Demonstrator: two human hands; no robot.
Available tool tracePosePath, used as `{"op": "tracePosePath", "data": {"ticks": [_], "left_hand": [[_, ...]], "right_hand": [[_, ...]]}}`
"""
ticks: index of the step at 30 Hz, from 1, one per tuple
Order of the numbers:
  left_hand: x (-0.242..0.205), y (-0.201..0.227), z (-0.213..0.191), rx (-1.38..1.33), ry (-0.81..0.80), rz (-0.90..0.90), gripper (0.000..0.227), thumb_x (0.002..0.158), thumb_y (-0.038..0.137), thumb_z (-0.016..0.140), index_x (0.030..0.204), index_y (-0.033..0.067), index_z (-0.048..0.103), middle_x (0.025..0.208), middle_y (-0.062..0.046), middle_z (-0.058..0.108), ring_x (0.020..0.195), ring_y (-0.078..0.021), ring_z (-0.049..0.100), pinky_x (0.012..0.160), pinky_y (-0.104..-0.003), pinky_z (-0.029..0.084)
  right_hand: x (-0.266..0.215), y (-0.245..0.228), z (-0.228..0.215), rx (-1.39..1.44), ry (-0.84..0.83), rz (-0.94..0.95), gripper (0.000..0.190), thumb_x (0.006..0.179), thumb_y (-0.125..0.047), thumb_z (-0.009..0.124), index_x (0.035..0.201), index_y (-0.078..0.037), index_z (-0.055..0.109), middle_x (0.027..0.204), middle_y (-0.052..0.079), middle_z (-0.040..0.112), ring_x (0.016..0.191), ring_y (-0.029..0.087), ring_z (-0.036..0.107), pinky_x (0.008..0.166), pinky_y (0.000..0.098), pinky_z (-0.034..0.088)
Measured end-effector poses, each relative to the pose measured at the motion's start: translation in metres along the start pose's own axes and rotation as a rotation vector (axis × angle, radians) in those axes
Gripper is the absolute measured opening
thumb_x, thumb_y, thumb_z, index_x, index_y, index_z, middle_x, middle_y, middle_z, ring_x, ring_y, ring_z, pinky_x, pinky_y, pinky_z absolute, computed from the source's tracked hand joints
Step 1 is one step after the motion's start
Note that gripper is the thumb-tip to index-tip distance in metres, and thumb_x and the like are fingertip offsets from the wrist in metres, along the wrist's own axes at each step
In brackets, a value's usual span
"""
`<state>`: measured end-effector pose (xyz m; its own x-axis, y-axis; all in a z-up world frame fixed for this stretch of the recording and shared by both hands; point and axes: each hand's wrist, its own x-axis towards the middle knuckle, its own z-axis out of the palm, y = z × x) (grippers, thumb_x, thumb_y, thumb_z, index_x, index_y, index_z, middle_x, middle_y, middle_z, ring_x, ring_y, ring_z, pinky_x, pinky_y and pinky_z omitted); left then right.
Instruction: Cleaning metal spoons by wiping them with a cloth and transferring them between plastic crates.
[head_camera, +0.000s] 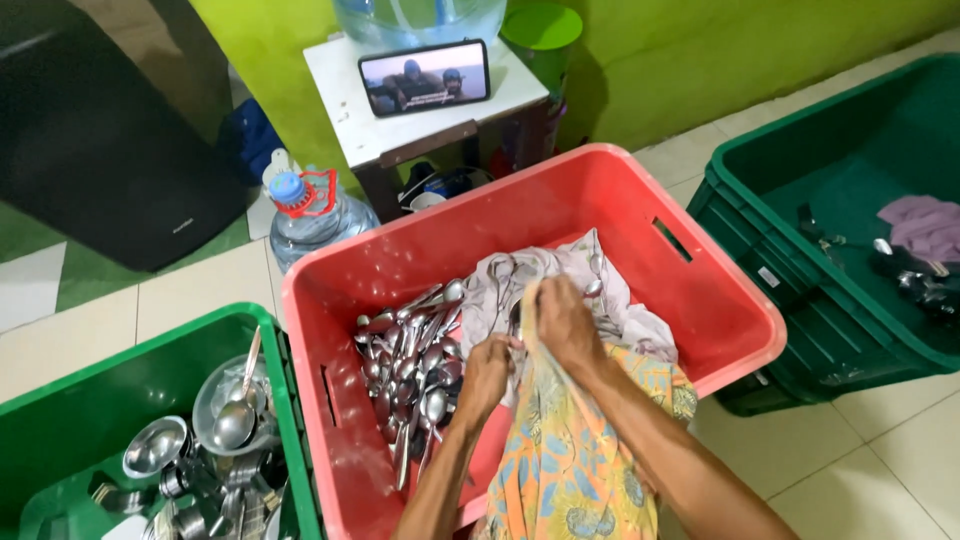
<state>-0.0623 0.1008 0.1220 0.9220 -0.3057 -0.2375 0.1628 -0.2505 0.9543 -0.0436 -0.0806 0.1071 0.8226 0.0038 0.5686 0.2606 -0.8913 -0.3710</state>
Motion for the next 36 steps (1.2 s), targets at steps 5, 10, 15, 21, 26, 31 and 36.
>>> {"op": "tracePosePath", "data": {"ticks": [5, 10, 15, 21, 26, 31, 36], "left_hand": [[-0.006, 0.007, -0.002, 0.316, 0.042, 0.152, 0.031, 0.1, 0.018, 0.04, 0.103, 0.0059, 0.069, 0.093, -0.031, 0.071, 0.098, -0.0552, 0.066, 0.085, -0.061, 0.052], [0.002, -0.011, 0.004, 0.266, 0.042, 0.223, 0.028, 0.094, 0.011, 0.04, 0.108, 0.0033, 0.064, 0.1, -0.028, 0.071, 0.104, -0.0527, 0.067, 0.089, -0.061, 0.052], [-0.02, 0.031, 0.0, 0.283, 0.051, 0.296, 0.023, 0.1, 0.018, 0.042, 0.098, 0.0043, 0.06, 0.081, -0.033, 0.066, 0.089, -0.0583, 0.064, 0.075, -0.063, 0.046], [-0.019, 0.027, -0.002, 0.294, 0.054, 0.293, 0.019, 0.099, 0.018, 0.04, 0.1, 0.0078, 0.056, 0.078, -0.028, 0.07, 0.089, -0.0519, 0.069, 0.075, -0.061, 0.05], [-0.026, 0.036, 0.002, 0.345, -0.001, 0.209, 0.024, 0.102, 0.023, 0.041, 0.104, 0.0108, 0.061, 0.082, -0.029, 0.071, 0.09, -0.0517, 0.07, 0.079, -0.062, 0.051], [-0.022, 0.026, 0.004, 0.448, -0.046, 0.193, 0.025, 0.102, 0.026, 0.041, 0.109, 0.0109, 0.06, 0.085, -0.032, 0.071, 0.091, -0.0532, 0.07, 0.082, -0.063, 0.053], [-0.011, 0.012, -0.002, 0.508, -0.084, 0.19, 0.028, 0.098, 0.032, 0.041, 0.106, 0.0111, 0.058, 0.083, -0.027, 0.072, 0.09, -0.0516, 0.07, 0.081, -0.064, 0.052]], "right_hand": [[0.008, -0.043, -0.042, -0.031, 0.077, -0.071, 0.006, 0.096, -0.006, 0.051, 0.094, -0.008, 0.057, 0.084, 0.01, 0.051, 0.081, 0.039, 0.061, 0.071, 0.0473, 0.051], [0.002, -0.048, -0.039, 0.029, -0.111, -0.298, 0.008, 0.091, -0.008, 0.059, 0.085, -0.011, 0.063, 0.09, 0.008, 0.061, 0.096, 0.034, 0.066, 0.088, 0.0435, 0.053], [-0.01, 0.0, 0.004, 0.217, -0.149, 0.076, 0.023, 0.1, -0.014, 0.043, 0.09, -0.009, 0.063, 0.09, 0.016, 0.065, 0.094, 0.041, 0.067, 0.076, 0.0482, 0.054], [-0.012, -0.035, -0.02, 0.225, -0.214, -0.178, 0.026, 0.1, -0.014, 0.051, 0.107, 0.006, 0.066, 0.124, 0.03, 0.064, 0.12, 0.051, 0.059, 0.104, 0.0527, 0.05], [-0.008, -0.007, -0.006, 0.369, -0.336, 0.078, 0.029, 0.1, -0.009, 0.041, 0.107, 0.005, 0.065, 0.107, 0.03, 0.067, 0.107, 0.053, 0.063, 0.092, 0.0548, 0.053], [-0.012, -0.021, -0.01, 0.362, -0.313, 0.181, 0.025, 0.099, -0.014, 0.044, 0.09, 0.0, 0.063, 0.086, 0.029, 0.066, 0.093, 0.052, 0.066, 0.075, 0.0539, 0.053], [0.0, -0.035, -0.021, 0.309, -0.34, -0.196, 0.033, 0.104, -0.021, 0.044, 0.079, -0.008, 0.06, 0.075, 0.013, 0.062, 0.084, 0.04, 0.066, 0.08, 0.0461, 0.055]]}}
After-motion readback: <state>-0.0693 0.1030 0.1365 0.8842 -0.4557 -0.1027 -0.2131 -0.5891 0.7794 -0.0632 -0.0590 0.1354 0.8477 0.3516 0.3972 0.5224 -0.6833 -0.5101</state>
